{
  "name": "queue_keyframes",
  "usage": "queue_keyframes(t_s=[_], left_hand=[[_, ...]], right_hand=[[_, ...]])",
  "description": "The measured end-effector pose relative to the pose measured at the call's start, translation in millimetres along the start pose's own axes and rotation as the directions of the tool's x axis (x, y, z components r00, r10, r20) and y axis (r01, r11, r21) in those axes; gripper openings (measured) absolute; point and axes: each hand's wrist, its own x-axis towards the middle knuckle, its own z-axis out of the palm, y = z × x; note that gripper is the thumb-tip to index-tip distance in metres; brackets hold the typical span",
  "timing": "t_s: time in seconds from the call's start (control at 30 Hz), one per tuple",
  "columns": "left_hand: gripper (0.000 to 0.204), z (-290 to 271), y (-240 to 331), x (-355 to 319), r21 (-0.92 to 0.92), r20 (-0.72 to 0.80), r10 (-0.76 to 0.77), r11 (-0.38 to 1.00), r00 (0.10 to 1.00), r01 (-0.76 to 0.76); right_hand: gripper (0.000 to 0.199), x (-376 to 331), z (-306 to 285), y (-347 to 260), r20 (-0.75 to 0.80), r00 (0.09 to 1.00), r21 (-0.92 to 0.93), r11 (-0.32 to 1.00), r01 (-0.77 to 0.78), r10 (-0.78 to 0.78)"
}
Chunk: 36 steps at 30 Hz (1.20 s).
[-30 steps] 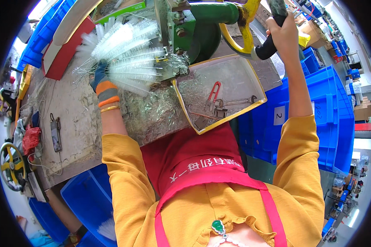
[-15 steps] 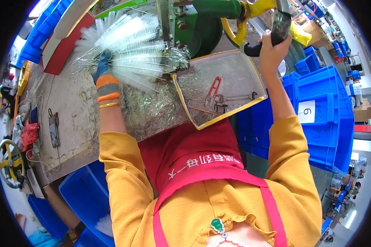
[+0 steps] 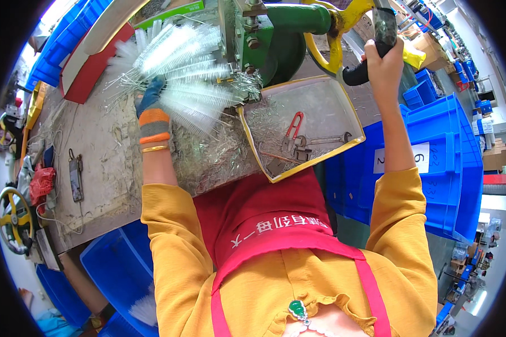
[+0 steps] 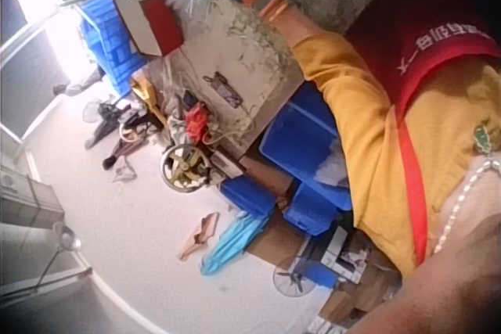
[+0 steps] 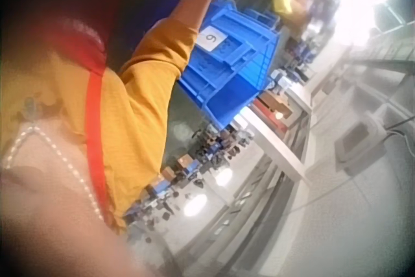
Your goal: Assembling white plastic brushes using a manual mechanical press machine on a factory floor.
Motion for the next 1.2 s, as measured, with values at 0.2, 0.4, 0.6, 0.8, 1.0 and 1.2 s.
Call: queue_keyframes(t_s=[0.2,0.4,0.6,0.8,1.0,1.2], left_hand=[[0.028,2,3,-3,0.041,-0.094,0.098,0.995,0.991,-0.095],[0.029,17,1,-2,0.101,-0.142,0.100,0.991,0.985,-0.086],[0.030,10,2,3,0.117,-0.105,0.199,0.975,0.974,-0.187],[0.030,16,6,-7,-0.011,-0.122,0.117,0.993,0.985,-0.120],[0.030,-7,-11,23,-0.204,-0.157,-0.143,0.973,0.977,0.110],[0.029,-7,-17,26,-0.149,-0.151,0.027,0.988,0.988,-0.050]], right_hand=[[0.021,38,-7,-49,0.194,0.981,-0.065,0.998,-0.005,0.017],[0.015,64,-15,-58,0.310,0.949,-0.107,0.994,-0.028,0.060],[0.033,-7,16,27,-0.024,0.996,-0.133,0.988,0.083,-0.087],[0.030,-12,10,2,-0.047,0.993,0.163,0.982,-0.099,0.108],[0.024,10,-3,-14,0.045,0.999,0.068,0.998,0.001,-0.004],[0.018,29,-3,-54,0.135,0.991,-0.064,0.998,0.029,-0.020]])
